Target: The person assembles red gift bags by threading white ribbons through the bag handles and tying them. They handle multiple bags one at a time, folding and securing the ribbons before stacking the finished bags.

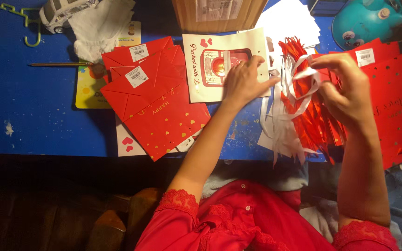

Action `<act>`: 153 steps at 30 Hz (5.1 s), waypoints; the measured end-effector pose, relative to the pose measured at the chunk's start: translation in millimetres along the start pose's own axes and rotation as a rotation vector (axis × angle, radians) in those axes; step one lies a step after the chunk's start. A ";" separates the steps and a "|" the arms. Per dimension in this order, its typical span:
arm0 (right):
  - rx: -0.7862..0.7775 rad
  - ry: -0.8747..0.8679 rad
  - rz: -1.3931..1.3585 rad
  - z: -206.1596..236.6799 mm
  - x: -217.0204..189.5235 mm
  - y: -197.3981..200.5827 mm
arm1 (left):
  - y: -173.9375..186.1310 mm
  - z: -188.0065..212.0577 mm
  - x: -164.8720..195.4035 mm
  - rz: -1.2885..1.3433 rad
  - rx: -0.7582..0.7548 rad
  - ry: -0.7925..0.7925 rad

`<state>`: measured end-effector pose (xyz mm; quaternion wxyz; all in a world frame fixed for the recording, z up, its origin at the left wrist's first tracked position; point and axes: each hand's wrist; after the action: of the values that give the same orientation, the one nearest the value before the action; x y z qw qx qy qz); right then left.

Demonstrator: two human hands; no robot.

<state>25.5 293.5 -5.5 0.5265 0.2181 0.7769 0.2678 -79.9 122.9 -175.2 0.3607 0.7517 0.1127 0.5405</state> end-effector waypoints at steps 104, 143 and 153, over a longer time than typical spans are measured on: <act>-0.222 -0.411 -0.841 -41.9 188.4 -134.1 | 16.6 -2.1 -50.9 0.534 -0.133 0.225; -0.118 -0.132 -0.093 -34.2 149.6 -121.2 | 23.8 -9.9 -72.2 0.989 -0.362 0.226; -0.101 -0.426 -0.594 -39.2 173.5 -137.8 | 20.5 -12.7 -72.7 1.077 -0.277 0.110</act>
<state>-79.8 289.0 -204.3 0.7414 0.0077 0.6650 0.0898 -124.2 72.9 -212.8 0.1225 0.6194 -0.3408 0.6966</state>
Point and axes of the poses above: each hand's wrist, its own z-axis away from the middle knuckle, its own y-axis out of the back of the hand, x = y × z, and after that the axes turned 7 degrees about -x, right-handed
